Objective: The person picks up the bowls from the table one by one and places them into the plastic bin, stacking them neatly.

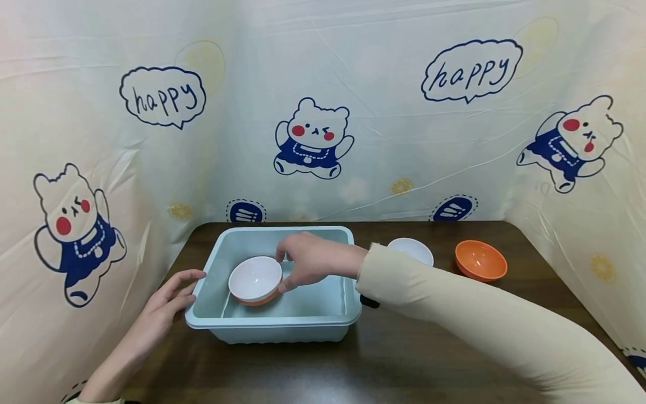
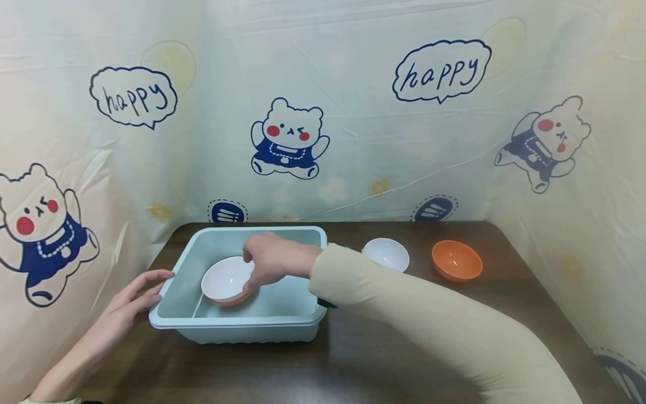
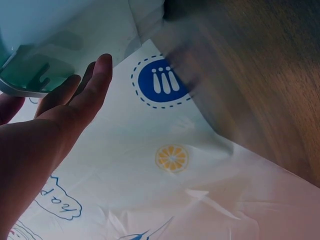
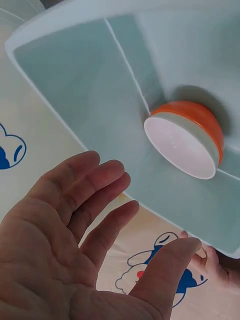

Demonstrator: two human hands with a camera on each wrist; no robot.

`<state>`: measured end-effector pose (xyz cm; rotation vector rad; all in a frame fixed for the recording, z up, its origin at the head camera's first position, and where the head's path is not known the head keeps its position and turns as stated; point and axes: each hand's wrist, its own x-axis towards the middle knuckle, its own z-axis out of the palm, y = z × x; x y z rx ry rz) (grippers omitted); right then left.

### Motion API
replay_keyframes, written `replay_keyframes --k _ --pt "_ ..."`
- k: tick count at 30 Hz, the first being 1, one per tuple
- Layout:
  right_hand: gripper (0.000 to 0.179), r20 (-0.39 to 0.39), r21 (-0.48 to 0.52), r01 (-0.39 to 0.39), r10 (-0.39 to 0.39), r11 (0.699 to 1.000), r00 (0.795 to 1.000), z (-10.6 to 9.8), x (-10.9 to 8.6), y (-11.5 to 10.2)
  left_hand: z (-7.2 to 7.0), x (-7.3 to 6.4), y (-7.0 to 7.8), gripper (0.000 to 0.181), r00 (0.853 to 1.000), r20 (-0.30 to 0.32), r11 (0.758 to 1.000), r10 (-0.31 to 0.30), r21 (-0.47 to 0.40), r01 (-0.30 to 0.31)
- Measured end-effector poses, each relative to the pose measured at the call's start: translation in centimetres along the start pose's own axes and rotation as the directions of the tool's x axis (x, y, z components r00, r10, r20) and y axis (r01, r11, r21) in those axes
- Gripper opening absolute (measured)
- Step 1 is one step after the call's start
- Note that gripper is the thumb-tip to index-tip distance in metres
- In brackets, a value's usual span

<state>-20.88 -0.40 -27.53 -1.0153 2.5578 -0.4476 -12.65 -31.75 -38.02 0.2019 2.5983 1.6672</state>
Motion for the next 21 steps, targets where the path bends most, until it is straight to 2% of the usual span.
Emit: replay_keyframes --k 11,18,21 --pt "0.032 -0.072 0.089 0.021 -0.014 0.996 0.997 0.2 -2.8 1.2 0.1 -0.1 0.0 0.039 1.000 0.003 1.000 -0.016 -0.007 0.016" --pt "0.030 -0.130 0.135 0.018 0.000 0.991 0.991 0.1 -5.3 2.1 0.2 -0.1 -0.2 0.037 0.999 -0.014 1.000 0.029 -0.007 -0.029" --pt "0.030 -0.148 0.154 0.017 0.006 0.988 0.989 0.2 -6.2 2.5 0.3 -0.2 -0.2 0.037 0.999 -0.017 1.000 0.028 -0.002 -0.028"
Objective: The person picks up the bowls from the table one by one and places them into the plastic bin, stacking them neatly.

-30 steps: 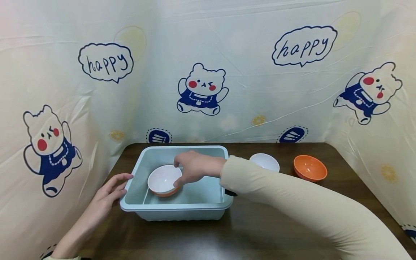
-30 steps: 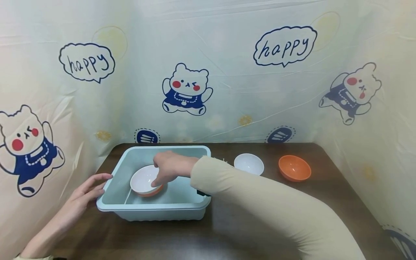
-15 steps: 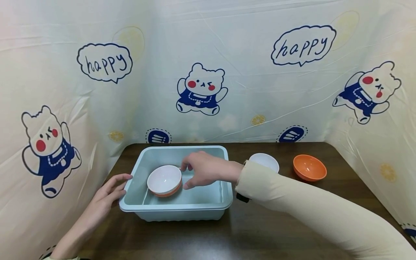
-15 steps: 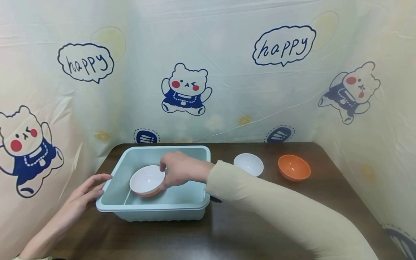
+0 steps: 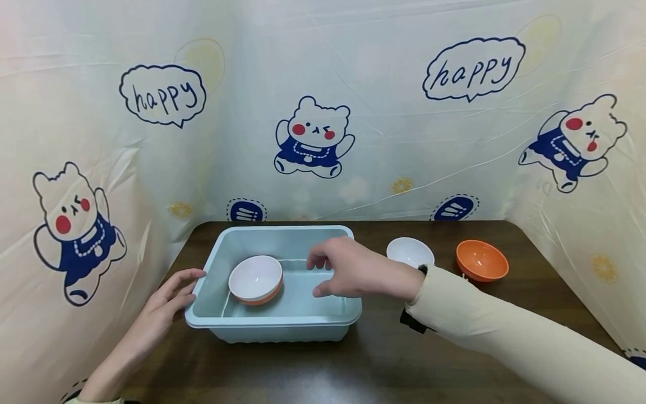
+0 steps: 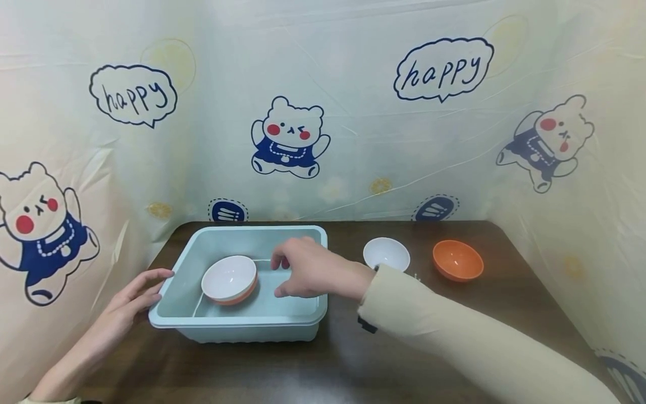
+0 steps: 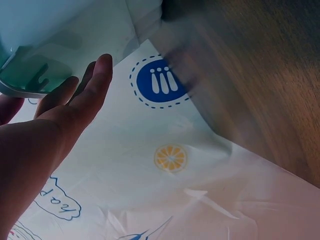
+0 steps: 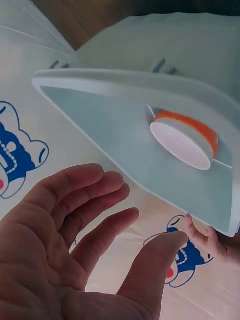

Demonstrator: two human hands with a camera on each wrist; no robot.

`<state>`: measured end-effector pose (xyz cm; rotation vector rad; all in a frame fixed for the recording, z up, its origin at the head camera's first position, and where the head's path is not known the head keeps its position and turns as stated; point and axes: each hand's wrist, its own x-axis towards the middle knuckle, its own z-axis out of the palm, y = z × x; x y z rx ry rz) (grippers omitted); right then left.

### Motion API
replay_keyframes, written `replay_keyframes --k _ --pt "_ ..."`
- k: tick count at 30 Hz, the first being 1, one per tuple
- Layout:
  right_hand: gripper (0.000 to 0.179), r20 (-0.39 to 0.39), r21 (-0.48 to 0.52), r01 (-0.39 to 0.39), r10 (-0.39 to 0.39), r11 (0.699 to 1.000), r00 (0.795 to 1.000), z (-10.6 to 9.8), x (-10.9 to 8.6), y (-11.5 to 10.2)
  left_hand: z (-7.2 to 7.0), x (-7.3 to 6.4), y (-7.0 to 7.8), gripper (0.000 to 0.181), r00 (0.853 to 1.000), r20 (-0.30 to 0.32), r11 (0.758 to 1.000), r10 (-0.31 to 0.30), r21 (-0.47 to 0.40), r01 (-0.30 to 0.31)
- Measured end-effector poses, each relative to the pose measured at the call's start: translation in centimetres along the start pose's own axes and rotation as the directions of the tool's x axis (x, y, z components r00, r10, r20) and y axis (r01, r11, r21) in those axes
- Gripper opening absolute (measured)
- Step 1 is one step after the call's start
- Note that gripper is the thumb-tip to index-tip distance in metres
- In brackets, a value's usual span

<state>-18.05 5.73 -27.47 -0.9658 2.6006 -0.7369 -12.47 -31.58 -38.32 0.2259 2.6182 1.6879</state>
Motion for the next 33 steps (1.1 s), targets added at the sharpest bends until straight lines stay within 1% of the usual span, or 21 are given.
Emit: replay_keyframes --k 3,5,9,12,16,19,21,27,33 --pt "0.028 -0.026 0.018 0.003 -0.003 1.000 1.000 -0.1 -0.9 0.3 0.0 0.0 0.1 0.037 1.000 0.000 1.000 -0.013 0.001 0.013" --pt "0.026 -0.056 0.026 0.022 -0.021 0.999 0.998 -0.2 -1.4 0.6 0.1 0.0 0.1 0.038 1.000 0.001 1.000 -0.021 0.000 0.021" --pt "0.022 -0.132 0.057 0.064 -0.056 0.996 0.990 -0.2 -2.4 1.5 0.2 0.0 0.1 0.038 0.999 -0.001 0.999 -0.035 0.002 0.035" --pt "0.021 -0.171 0.079 0.072 -0.058 0.994 0.983 -0.4 -3.2 2.3 0.2 0.1 0.2 0.038 0.999 0.000 0.999 -0.035 -0.004 0.035" --pt "0.021 -0.194 0.094 0.046 -0.027 0.994 0.981 -0.5 -4.3 3.2 0.1 0.2 0.2 0.038 0.999 0.006 0.999 -0.040 -0.006 0.040" --pt "0.020 -0.220 0.097 0.031 -0.009 0.995 0.975 -0.4 -5.0 3.8 0.0 0.2 0.1 0.039 0.998 0.013 0.998 -0.055 -0.004 0.055" --pt "0.020 -0.236 0.100 0.031 -0.007 0.995 0.972 -0.4 -5.5 4.1 0.0 0.2 0.1 0.039 0.998 0.016 0.998 -0.057 -0.005 0.057" --pt "0.018 -0.260 0.114 0.040 -0.009 0.993 0.965 -0.2 -6.9 5.0 0.1 0.2 -0.2 0.038 0.999 0.006 0.999 -0.042 0.002 0.042" --pt "0.016 -0.270 0.142 0.003 0.036 0.990 0.962 -0.3 -8.2 6.2 0.0 0.1 -0.1 0.038 1.000 0.000 1.000 -0.028 0.011 0.028"
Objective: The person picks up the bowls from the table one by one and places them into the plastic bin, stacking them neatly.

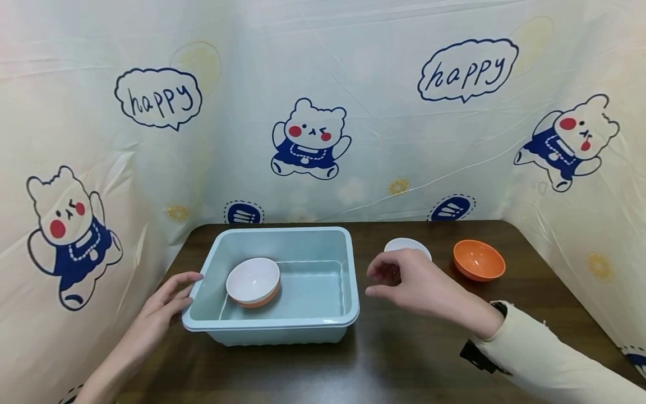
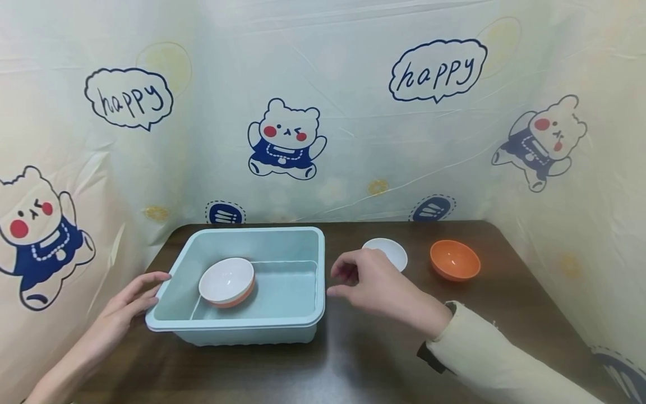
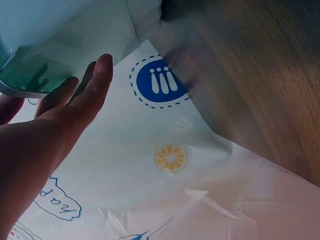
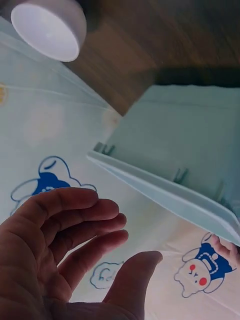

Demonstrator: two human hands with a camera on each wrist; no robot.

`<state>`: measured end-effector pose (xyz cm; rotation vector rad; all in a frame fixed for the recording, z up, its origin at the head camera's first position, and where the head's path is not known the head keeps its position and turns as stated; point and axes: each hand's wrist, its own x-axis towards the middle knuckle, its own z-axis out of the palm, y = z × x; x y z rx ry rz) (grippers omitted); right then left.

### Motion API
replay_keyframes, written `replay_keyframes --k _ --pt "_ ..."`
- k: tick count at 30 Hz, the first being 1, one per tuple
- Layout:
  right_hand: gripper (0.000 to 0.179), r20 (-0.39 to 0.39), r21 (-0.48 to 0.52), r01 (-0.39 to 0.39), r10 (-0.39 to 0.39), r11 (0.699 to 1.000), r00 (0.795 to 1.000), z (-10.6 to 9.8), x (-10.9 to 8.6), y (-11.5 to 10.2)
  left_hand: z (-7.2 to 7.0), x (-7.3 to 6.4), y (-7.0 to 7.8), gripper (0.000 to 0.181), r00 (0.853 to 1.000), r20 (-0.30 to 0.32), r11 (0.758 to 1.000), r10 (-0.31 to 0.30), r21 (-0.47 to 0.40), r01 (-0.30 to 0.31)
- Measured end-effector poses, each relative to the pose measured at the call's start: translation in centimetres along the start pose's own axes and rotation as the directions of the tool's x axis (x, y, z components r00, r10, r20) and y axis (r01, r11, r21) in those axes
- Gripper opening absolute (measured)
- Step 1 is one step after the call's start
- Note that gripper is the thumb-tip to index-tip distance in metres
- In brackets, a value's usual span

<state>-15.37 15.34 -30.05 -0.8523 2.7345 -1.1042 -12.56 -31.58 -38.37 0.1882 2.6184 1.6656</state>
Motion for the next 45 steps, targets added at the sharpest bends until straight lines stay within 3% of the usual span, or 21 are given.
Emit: replay_keyframes --k 7,23,33,45 --pt "0.019 -0.014 0.016 -0.042 0.042 0.999 0.999 -0.1 -1.1 1.8 0.0 -0.1 0.3 0.039 0.999 0.007 0.999 -0.044 0.020 0.044" --pt "0.025 -0.079 -0.080 -0.109 0.103 0.991 0.992 0.7 -2.4 5.3 -0.1 -0.1 0.3 0.039 1.000 0.002 0.999 -0.029 0.015 0.029" --pt "0.058 -0.190 -0.153 -0.184 0.154 0.971 0.970 0.6 -2.8 7.9 0.0 0.0 0.2 0.038 1.000 -0.002 1.000 -0.017 0.017 0.017" --pt "0.088 -0.212 -0.172 -0.219 0.181 0.960 0.960 -0.1 -2.1 12.7 0.1 -0.2 0.3 0.037 1.000 -0.012 1.000 0.006 -0.003 -0.006"
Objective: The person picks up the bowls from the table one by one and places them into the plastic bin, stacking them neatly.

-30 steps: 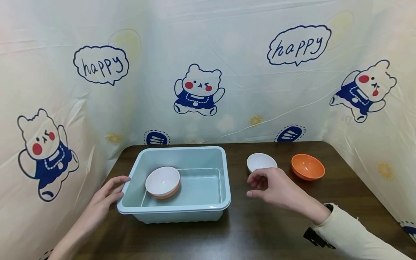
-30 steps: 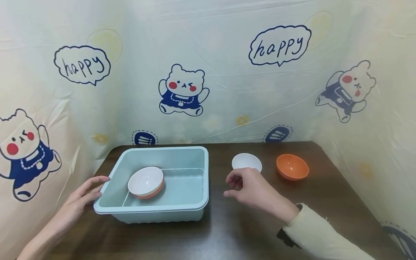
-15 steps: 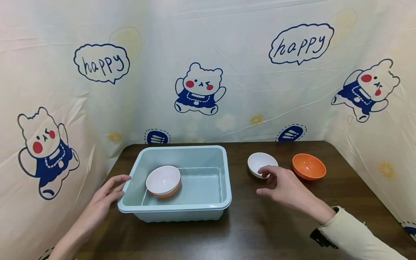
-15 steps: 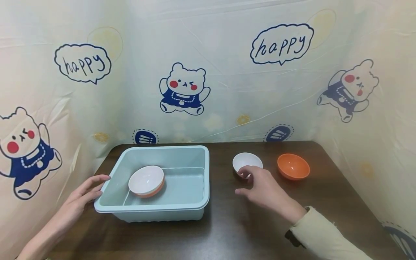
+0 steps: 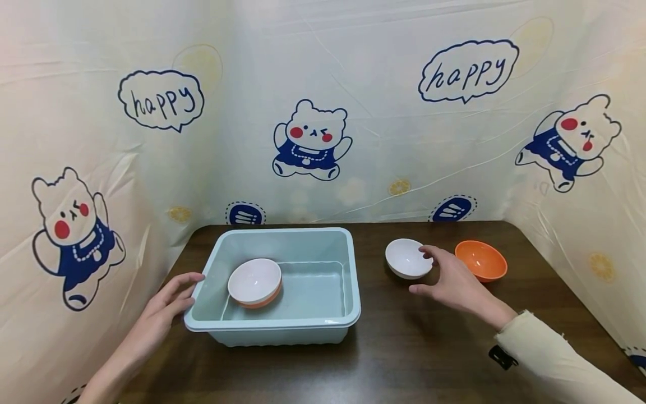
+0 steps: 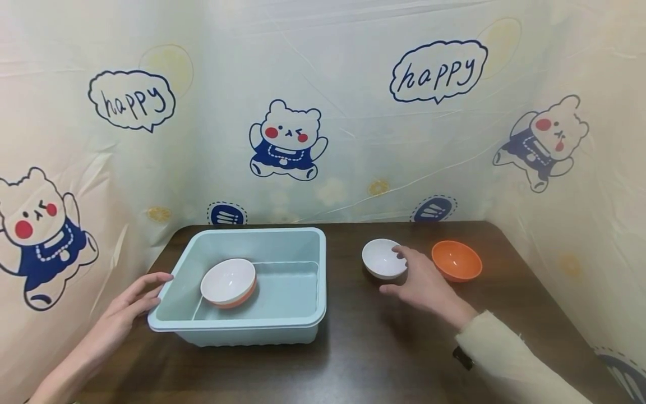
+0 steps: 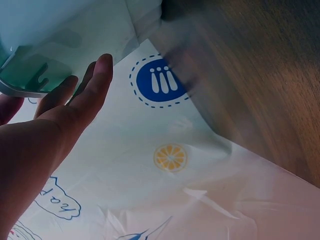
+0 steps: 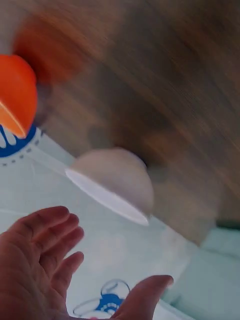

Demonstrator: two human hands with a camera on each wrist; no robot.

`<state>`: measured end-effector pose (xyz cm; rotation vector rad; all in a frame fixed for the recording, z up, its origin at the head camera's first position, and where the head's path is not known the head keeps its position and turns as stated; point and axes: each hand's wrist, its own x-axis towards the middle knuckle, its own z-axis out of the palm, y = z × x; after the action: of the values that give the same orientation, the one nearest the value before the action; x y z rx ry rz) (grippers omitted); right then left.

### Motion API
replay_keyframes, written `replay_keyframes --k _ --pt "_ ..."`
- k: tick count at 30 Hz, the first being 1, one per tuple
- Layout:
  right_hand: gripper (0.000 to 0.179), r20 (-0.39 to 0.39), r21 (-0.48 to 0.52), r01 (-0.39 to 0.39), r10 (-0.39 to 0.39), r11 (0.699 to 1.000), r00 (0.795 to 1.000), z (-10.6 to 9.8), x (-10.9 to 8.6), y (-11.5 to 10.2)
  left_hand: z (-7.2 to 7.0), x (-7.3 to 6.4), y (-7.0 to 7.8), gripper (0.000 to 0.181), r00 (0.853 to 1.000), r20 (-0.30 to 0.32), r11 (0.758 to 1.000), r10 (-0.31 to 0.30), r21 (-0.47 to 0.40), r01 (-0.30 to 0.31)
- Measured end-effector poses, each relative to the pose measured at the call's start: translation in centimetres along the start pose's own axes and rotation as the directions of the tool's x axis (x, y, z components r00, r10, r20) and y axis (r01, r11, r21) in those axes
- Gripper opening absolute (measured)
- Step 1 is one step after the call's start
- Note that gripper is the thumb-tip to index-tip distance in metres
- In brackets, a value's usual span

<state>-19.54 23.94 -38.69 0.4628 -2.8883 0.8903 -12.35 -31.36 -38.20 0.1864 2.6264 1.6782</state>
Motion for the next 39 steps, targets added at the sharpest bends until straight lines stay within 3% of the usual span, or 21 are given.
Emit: replay_keyframes --k 12,20,27,34,39 --pt "0.104 -0.002 -0.007 -0.032 0.032 0.999 0.999 0.9 1.8 2.9 0.0 0.0 -0.4 0.034 0.999 -0.015 0.999 0.041 -0.020 -0.041" --pt "0.118 0.011 -0.018 -0.041 0.041 0.999 0.999 1.7 3.2 4.5 -0.2 0.0 -0.1 0.038 1.000 0.005 1.000 -0.007 0.004 0.007" --pt "0.123 0.090 0.089 -0.122 0.114 0.989 0.989 2.5 4.0 5.5 -0.3 0.0 0.2 0.040 0.998 0.015 0.998 -0.062 0.016 0.062" --pt "0.125 0.124 0.133 -0.175 0.158 0.976 0.979 3.0 4.5 6.4 -0.3 0.0 0.2 0.040 0.999 0.018 0.999 -0.052 0.013 0.051" --pt "0.122 0.108 0.158 -0.158 0.142 0.975 0.984 3.3 4.4 6.9 -0.2 0.0 0.2 0.039 0.999 0.018 0.999 -0.045 0.007 0.045"
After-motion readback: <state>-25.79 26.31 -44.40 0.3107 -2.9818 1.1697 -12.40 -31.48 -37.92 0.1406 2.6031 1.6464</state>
